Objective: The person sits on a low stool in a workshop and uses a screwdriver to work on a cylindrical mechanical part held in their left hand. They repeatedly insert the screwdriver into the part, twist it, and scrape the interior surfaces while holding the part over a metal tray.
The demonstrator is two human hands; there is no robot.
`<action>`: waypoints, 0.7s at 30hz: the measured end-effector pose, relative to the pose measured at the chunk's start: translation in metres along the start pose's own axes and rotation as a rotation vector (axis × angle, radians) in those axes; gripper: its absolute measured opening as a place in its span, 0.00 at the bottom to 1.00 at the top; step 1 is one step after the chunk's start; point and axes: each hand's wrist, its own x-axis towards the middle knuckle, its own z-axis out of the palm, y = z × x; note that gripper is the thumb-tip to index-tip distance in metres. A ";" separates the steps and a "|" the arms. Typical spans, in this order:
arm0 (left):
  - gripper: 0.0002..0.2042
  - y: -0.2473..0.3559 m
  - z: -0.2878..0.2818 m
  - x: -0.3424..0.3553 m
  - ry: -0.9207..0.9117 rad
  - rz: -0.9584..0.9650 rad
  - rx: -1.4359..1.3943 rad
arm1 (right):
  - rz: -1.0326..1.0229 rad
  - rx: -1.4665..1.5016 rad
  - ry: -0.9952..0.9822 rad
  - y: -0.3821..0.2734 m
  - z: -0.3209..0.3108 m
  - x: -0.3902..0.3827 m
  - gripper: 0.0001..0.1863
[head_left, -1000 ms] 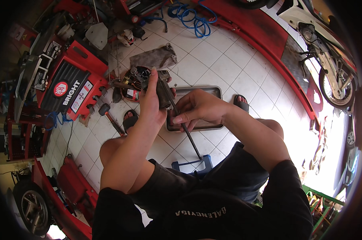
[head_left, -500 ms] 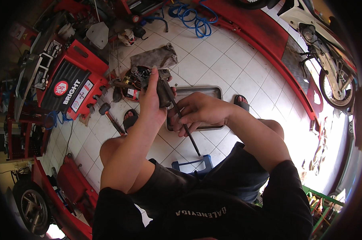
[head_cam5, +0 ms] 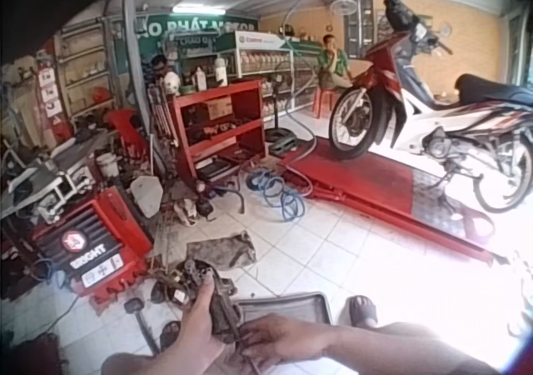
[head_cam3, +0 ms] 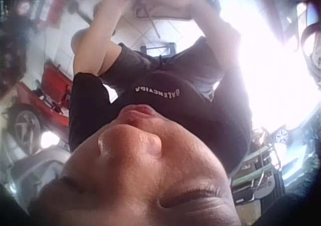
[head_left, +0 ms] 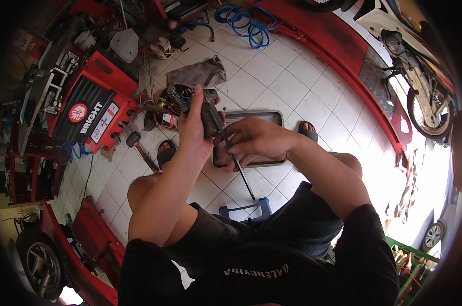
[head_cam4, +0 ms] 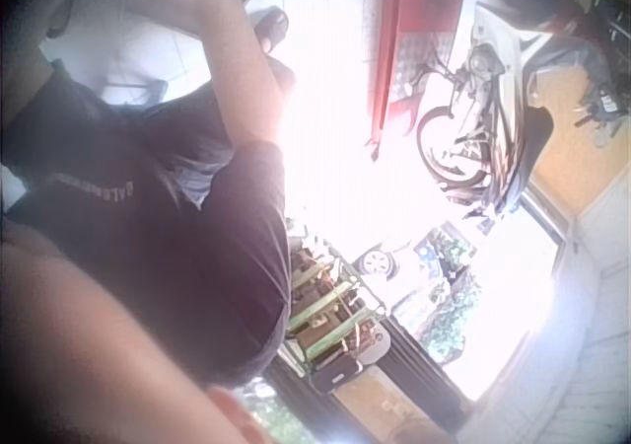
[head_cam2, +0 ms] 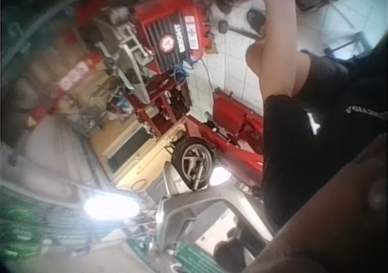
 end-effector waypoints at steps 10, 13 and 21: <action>0.27 0.000 0.004 -0.001 -0.010 0.030 0.009 | 0.001 -0.190 0.012 0.013 -0.009 0.010 0.17; 0.27 0.001 0.003 0.000 -0.014 0.016 0.007 | 0.019 0.008 -0.043 0.011 -0.005 0.008 0.18; 0.26 0.001 0.007 -0.002 -0.005 0.032 -0.010 | 0.059 -0.109 -0.013 0.001 -0.008 0.002 0.20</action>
